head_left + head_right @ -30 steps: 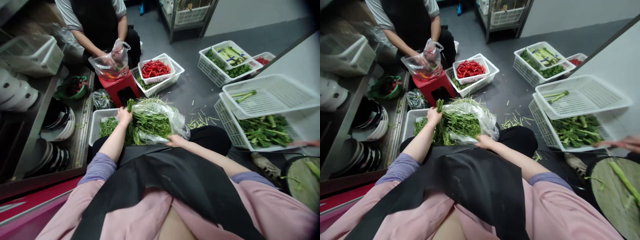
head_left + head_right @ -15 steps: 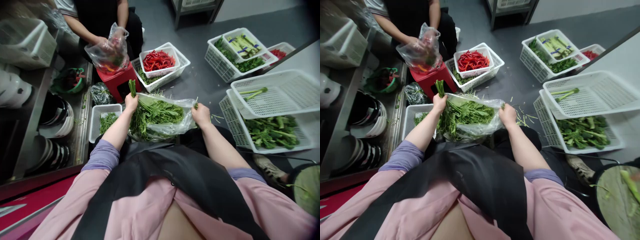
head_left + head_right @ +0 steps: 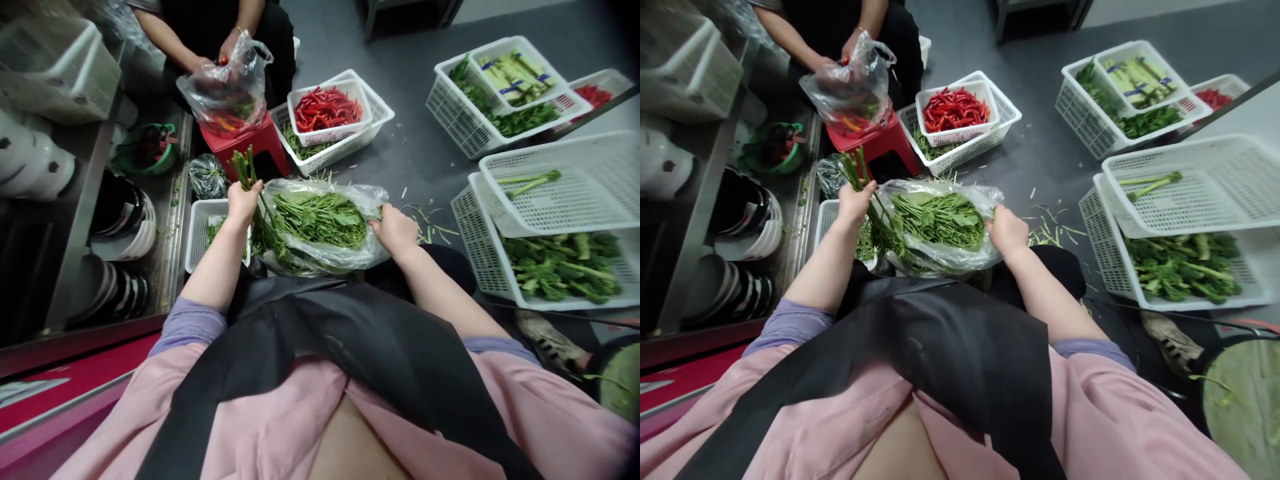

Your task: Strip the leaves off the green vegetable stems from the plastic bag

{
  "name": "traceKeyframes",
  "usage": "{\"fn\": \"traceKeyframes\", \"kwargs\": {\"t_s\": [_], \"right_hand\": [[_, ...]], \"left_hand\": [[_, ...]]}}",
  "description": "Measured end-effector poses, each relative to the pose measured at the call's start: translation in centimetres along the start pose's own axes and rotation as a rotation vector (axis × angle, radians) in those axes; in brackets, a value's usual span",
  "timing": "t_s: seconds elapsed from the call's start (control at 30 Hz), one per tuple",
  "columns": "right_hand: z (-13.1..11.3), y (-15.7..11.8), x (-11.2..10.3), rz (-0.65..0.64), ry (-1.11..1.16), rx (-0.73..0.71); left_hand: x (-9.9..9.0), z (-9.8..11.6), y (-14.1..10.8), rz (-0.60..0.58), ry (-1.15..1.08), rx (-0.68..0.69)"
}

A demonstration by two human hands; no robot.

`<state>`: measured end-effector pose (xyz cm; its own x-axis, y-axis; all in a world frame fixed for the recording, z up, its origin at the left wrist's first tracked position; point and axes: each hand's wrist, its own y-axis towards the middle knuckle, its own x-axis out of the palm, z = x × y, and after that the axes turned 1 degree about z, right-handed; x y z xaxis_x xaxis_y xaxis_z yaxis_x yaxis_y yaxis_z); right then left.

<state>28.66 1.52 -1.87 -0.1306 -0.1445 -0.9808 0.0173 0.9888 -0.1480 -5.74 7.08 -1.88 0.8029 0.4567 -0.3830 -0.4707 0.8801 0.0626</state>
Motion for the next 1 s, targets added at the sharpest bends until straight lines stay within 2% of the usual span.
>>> {"fn": "traceKeyframes", "kwargs": {"t_s": [0.07, 0.1, 0.2, 0.3, 0.4, 0.47, 0.57, 0.67, 0.77, 0.87, 1.0], "right_hand": [[-1.3, -1.6, -0.7, 0.058, -0.015, -0.137], [-2.1, -2.2, -0.8, 0.034, -0.025, -0.238], [-4.9, -3.4, 0.4, -0.222, -0.08, -0.495], [-7.3, -4.0, 2.6, -0.547, -0.029, -0.649], [-8.8, -5.0, 4.1, -0.811, 0.122, -0.679], [-9.5, -5.9, 4.4, -0.871, 0.116, -0.638], [-10.1, -6.8, 4.6, -0.839, 0.029, -0.644], [-9.8, -6.5, 4.9, -0.781, -0.024, -0.666], [-8.6, -4.9, 5.2, -0.646, -0.136, -0.636], [-7.7, -3.4, 5.0, -0.55, -0.239, -0.551], [-8.7, -3.4, 4.5, -0.419, -0.26, -0.513]], "left_hand": [[-2.3, 2.6, -1.7, -0.04, -0.08, 0.063], [-3.4, 3.9, -2.6, -0.068, -0.108, 0.09], [-6.0, 7.5, -5.3, -0.059, -0.171, 0.16], [-7.8, 9.7, -7.1, 0.068, -0.228, 0.245], [-9.1, 10.8, -7.8, 0.17, -0.318, 0.342], [-9.8, 11.1, -7.9, 0.185, -0.382, 0.357], [-10.0, 11.2, -8.0, 0.203, -0.457, 0.34], [-9.5, 10.8, -8.2, 0.142, -0.546, 0.293], [-9.0, 9.8, -8.3, 0.075, -0.684, 0.133], [-8.7, 8.5, -8.3, 0.11, -0.774, -0.054], [-8.2, 6.3, -8.6, 0.114, -0.721, -0.125]]}}
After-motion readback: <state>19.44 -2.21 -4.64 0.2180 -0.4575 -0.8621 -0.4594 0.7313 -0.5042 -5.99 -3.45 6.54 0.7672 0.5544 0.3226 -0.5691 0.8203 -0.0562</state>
